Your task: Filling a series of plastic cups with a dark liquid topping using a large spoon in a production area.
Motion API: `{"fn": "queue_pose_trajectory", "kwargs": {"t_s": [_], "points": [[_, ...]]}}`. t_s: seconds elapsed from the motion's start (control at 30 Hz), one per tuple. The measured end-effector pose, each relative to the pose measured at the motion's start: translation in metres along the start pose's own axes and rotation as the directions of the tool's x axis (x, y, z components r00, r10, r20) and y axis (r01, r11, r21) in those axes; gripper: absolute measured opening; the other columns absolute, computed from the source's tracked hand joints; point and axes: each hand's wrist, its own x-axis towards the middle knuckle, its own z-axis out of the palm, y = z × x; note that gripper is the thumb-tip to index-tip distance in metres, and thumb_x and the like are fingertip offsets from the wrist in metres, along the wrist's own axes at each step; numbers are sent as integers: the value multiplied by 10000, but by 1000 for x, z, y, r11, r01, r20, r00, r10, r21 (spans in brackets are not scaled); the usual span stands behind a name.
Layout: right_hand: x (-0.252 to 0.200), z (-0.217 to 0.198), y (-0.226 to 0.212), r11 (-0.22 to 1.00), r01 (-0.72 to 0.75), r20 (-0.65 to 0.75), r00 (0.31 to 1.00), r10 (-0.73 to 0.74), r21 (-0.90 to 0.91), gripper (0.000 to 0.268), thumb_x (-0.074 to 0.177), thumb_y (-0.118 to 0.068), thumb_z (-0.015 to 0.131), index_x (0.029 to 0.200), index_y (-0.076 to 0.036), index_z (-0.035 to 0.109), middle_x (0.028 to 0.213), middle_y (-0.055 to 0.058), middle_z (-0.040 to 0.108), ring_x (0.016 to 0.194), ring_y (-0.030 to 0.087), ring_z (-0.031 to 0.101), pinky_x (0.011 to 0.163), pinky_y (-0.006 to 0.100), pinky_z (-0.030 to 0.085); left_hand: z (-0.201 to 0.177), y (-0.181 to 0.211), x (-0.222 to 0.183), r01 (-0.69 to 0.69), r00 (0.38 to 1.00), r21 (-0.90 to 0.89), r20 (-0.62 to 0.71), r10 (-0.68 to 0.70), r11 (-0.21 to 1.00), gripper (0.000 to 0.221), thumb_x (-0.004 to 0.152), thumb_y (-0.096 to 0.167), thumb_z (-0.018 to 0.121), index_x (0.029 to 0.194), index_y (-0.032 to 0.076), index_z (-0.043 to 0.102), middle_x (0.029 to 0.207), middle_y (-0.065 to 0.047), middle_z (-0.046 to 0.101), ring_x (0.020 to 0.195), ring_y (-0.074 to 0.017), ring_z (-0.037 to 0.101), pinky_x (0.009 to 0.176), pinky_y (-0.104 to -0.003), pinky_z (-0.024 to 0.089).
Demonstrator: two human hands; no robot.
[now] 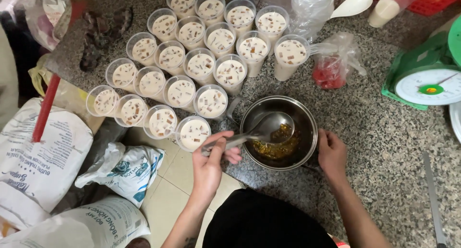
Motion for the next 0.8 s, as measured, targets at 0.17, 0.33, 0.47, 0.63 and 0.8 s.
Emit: {"fn": "queue_pose_trajectory", "kwargs": {"t_s": [0.17,0.33,0.47,0.63,0.8], "points": [[-7,-4,-19,997,-47,8,999,48,-63,482,1299,-385,569,1401,32,790,1226,311,797,1180,492,742,961,621,570,-13,35,3,-51,998,-42,-47,49,998,353,1132,95,529,1255,-126,774,760,-329,794,618,-355,826,591,-426,737],[25,1,31,988,-40,2,999,41,-148,451,1275,-403,593,1275,-2,799,1153,254,799,1086,385,709,930,559,530,-50,77,20,-153,977,-91,-166,137,984,350,1106,96,546,1233,-152,758,766,-312,780,589,-350,776,564,-425,688],[32,2,36,959,-78,-43,997,69,-274,515,1250,-459,585,1189,-13,836,1139,303,816,1092,442,726,901,553,477,-90,116,28,-288,918,-55,-302,258,956,348,1121,86,512,1240,-151,737,788,-263,777,600,-307,734,584,-388,651],[45,4,53,953,-108,-47,994,99,-283,529,1293,-418,611,1167,34,856,1133,318,820,1055,441,719,917,558,487,-155,135,59,-364,782,30,-534,323,931,319,1117,146,528,1223,-53,754,794,-191,754,614,-261,724,611,-364,661],[63,7,60,902,-256,-62,966,250,-348,623,1328,-507,586,1171,31,859,1124,345,828,1087,514,738,904,583,487,-204,132,91,-376,692,191,-593,412,907,342,1176,231,553,1303,-1,770,856,-156,774,701,-220,774,648,-341,676]]}}
